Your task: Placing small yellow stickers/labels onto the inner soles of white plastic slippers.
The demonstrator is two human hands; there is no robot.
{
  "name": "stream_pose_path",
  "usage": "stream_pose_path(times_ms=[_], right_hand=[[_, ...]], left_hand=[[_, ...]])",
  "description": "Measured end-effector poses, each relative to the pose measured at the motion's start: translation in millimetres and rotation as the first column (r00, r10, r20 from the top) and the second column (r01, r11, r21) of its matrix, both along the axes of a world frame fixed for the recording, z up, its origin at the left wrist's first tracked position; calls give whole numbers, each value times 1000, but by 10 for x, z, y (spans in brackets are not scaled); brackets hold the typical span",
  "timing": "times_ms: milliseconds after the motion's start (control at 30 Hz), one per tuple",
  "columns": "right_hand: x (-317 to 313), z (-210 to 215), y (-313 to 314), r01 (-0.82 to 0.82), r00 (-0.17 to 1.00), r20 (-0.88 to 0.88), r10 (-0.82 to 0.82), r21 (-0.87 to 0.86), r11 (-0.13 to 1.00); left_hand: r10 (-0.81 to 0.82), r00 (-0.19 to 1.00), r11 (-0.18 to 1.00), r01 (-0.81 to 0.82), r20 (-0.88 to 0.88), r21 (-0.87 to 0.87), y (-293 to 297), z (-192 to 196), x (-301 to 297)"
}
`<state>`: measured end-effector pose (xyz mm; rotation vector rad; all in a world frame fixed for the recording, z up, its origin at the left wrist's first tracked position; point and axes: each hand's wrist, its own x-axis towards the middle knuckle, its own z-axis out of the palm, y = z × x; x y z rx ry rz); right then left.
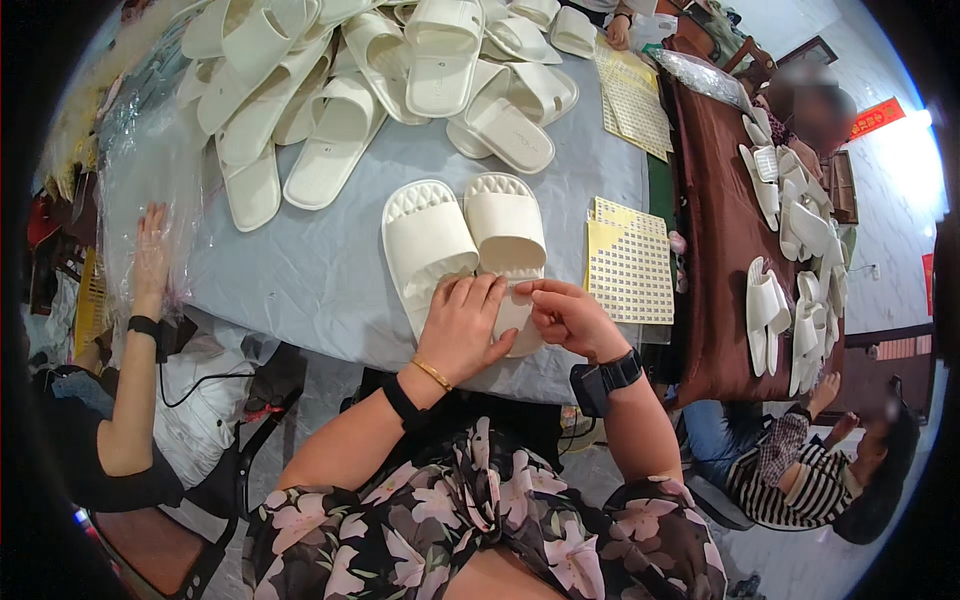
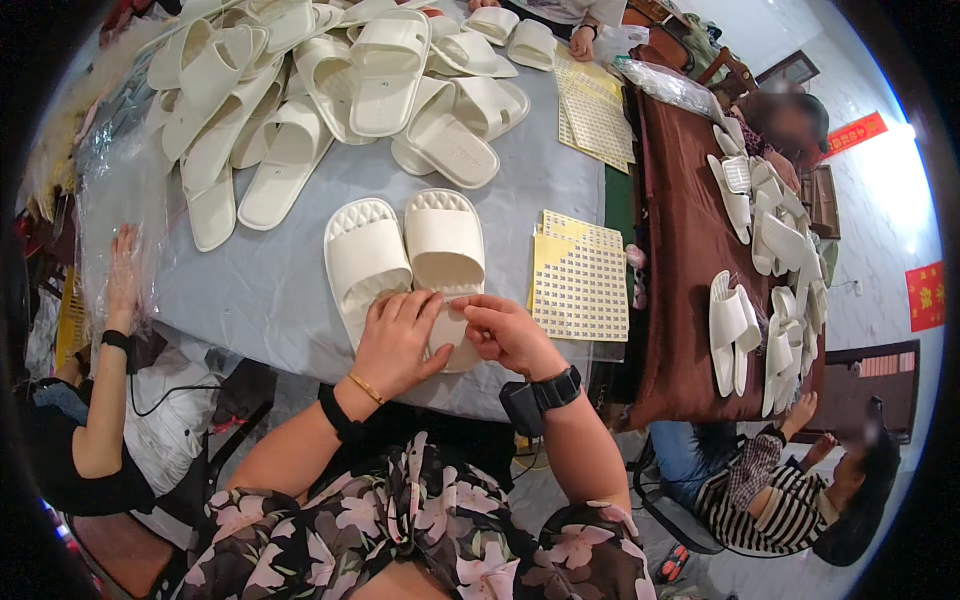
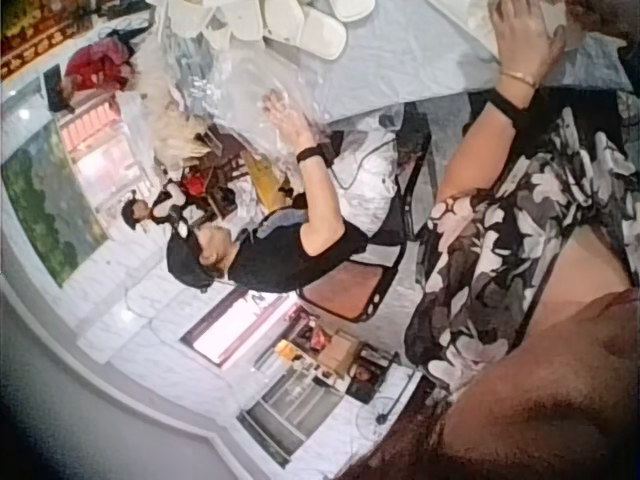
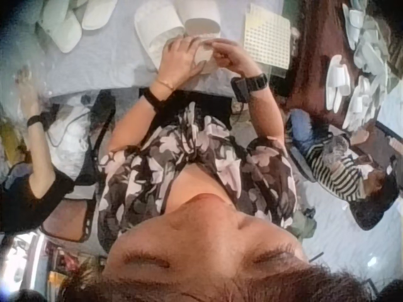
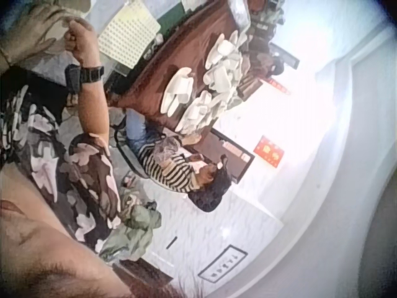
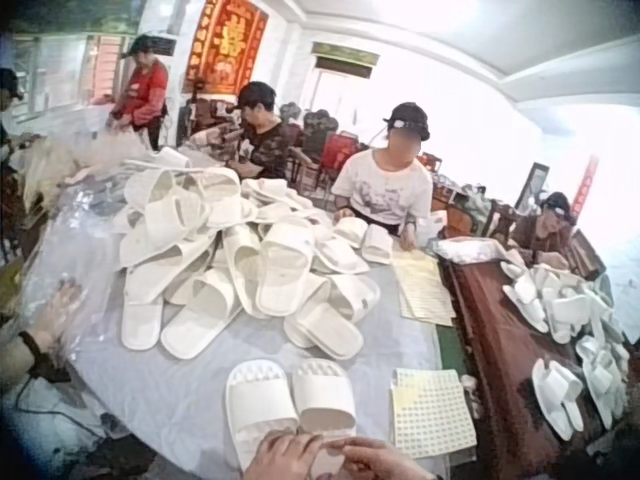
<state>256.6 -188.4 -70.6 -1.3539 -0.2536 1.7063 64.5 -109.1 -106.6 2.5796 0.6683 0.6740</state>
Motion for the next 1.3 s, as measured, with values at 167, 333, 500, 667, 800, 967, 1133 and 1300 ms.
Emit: stream_pose_path(times_ms=[167,333,500,667,800,967,1133,1300], right_hand=[[-7,12,-7,-20,996,87,20,0,1000],[-34,-13,-58,-1,990,141,-4,33,999],[6,-95,-96,116,993,5,-117,75,990],[21,-118,-92,140,990,-24,-138,121,983],[-160,-187,15,-70,648,758,-72,153,986],[-267,-194,119,-155,230,973,-22,59,986],[-210,-293,132,-147,258,965,-53,94,985],[-274,-197,152,-129,301,950,-85,129,983]], left_hand=[[1,1000,1000,-1,-9,-2,-4,23,7],[7,1000,1000,-7,-12,1,-27,3,1],[4,1000,1000,-4,-5,-5,-24,-6,-10],[0,1000,1000,0,1,9,-8,3,3],[1,1000,1000,-1,3,19,-3,7,10],[3,1000,1000,-3,9,14,-6,2,-2],[2,1000,1000,-2,-6,12,-17,14,5],[6,1000,1000,-6,-10,6,-14,16,-18]])
